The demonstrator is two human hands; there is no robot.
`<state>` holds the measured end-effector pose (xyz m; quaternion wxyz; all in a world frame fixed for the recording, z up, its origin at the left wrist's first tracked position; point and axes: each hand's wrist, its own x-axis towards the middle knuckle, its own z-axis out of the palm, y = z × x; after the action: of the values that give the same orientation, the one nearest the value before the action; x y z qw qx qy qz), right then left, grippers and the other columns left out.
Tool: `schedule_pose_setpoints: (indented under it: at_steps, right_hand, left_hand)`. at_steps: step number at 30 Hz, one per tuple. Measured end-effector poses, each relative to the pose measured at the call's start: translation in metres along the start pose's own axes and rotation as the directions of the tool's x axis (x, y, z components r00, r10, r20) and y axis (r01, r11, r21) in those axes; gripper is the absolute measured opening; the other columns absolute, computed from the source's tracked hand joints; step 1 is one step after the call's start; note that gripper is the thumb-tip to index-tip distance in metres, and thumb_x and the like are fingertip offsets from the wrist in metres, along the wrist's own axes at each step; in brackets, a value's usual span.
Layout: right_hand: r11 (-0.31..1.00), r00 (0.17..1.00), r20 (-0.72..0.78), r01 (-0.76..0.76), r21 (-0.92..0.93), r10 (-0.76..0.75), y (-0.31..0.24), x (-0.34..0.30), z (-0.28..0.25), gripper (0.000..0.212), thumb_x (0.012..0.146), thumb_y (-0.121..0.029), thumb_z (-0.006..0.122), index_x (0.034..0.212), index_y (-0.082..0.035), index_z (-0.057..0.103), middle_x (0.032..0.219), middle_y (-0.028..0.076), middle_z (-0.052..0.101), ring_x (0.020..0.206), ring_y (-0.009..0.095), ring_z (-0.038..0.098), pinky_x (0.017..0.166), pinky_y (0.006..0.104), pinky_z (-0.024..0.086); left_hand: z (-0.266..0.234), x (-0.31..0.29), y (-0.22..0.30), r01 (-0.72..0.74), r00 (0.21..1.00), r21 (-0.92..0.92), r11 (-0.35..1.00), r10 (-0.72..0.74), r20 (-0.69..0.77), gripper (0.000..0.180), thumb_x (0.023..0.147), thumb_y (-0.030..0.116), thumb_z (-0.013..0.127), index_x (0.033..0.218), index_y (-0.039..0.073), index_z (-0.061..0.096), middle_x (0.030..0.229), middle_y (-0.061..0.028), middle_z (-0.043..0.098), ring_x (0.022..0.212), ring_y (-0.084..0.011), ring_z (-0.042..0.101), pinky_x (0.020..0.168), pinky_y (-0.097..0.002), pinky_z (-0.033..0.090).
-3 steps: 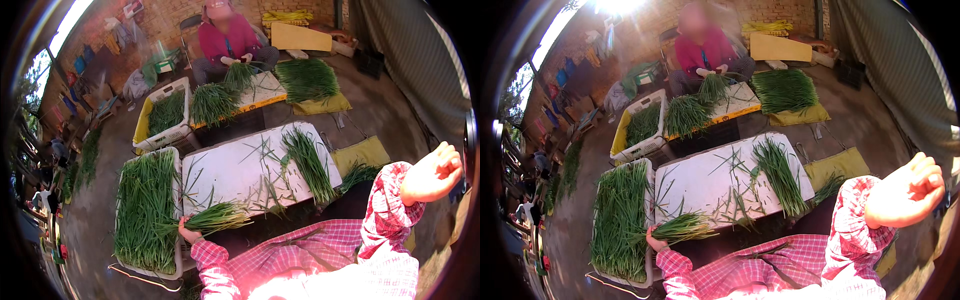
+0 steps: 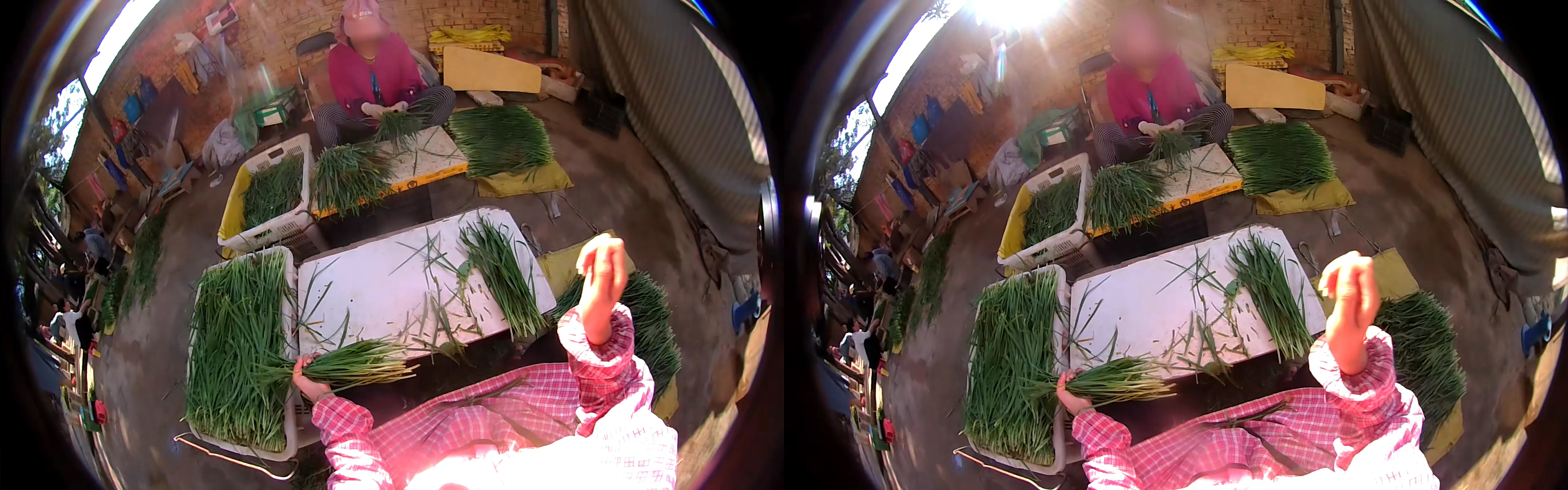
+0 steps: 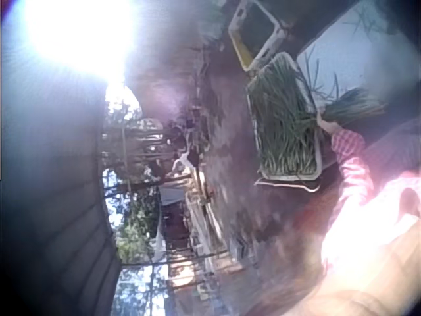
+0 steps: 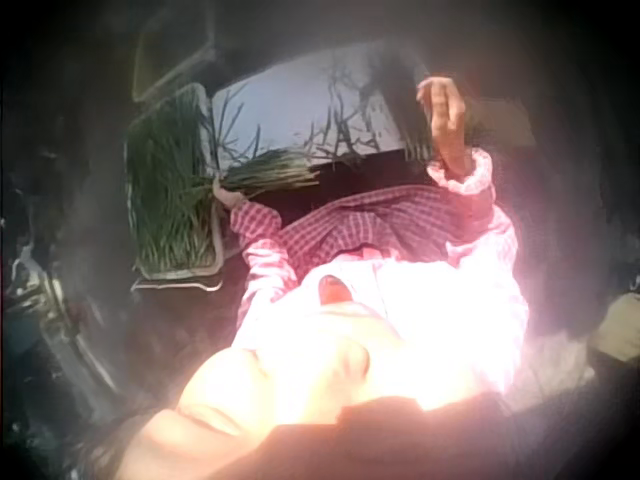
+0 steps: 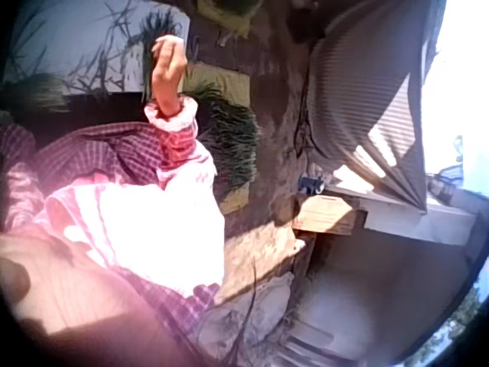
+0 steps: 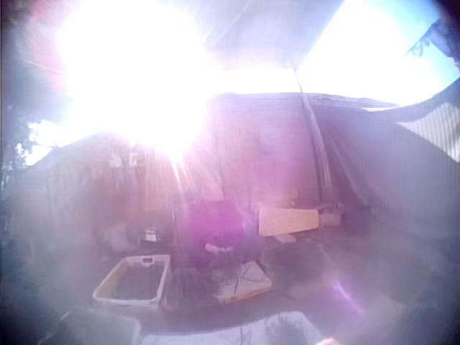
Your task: The person trims and sorts green leafy vegetables by hand, removing yellowed or dry leaves from bunches and placing them onto a white table.
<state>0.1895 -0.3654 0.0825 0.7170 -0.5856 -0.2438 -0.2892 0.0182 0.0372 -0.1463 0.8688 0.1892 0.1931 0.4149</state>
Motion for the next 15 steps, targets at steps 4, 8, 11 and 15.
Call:
schedule_pose_setpoints:
  at_steps: [4,8,11,15]
  right_hand:
    - [0.902,0.700,0.588,-0.201,-0.382,0.405,0.100,-0.100,0.012,0.014,0.081,-0.010,0.049,0.088,0.002,0.051,0.074,0.012,0.055,0.066,0.020,0.055,0.058,0.0277,0.043]
    - [0.889,0.571,0.682,-0.322,-0.325,0.457,0.102,-0.169,0.035,0.017,0.080,-0.013,0.050,0.091,0.001,0.050,0.074,0.014,0.055,0.067,0.024,0.056,0.060,0.0304,0.044]
    - [0.824,0.490,0.668,-0.410,-0.391,0.560,0.095,-0.196,0.043,0.017,0.082,-0.013,0.048,0.091,0.001,0.049,0.075,0.015,0.056,0.068,0.024,0.056,0.061,0.0301,0.044]
    - [0.737,0.442,0.619,-0.568,-0.367,0.649,0.107,-0.213,0.041,0.016,0.082,-0.012,0.045,0.091,0.001,0.049,0.075,0.014,0.056,0.068,0.021,0.057,0.061,0.0284,0.044]
  left_hand:
    - [0.028,-0.020,-0.023,0.131,0.984,-0.090,0.987,-0.118,0.134,0.011,0.070,0.004,0.045,0.065,0.008,0.036,0.059,-0.0009,0.037,0.059,-0.0128,0.041,0.069,-0.0282,0.037]
    - [0.039,-0.032,-0.036,0.202,0.957,-0.204,0.958,-0.149,0.249,0.013,0.067,0.002,0.048,0.068,0.009,0.036,0.059,-0.0004,0.035,0.059,-0.0121,0.039,0.068,-0.0269,0.036]
    - [0.060,-0.051,-0.033,0.201,0.942,-0.223,0.954,-0.125,0.313,0.018,0.065,0.000,0.049,0.070,0.009,0.035,0.059,0.0005,0.033,0.058,-0.0114,0.038,0.067,-0.0260,0.035]
    - [0.052,-0.046,-0.040,0.207,0.922,-0.172,0.963,-0.133,0.363,0.020,0.064,-0.001,0.049,0.069,0.010,0.033,0.058,0.0009,0.033,0.058,-0.0113,0.037,0.067,-0.0266,0.035]
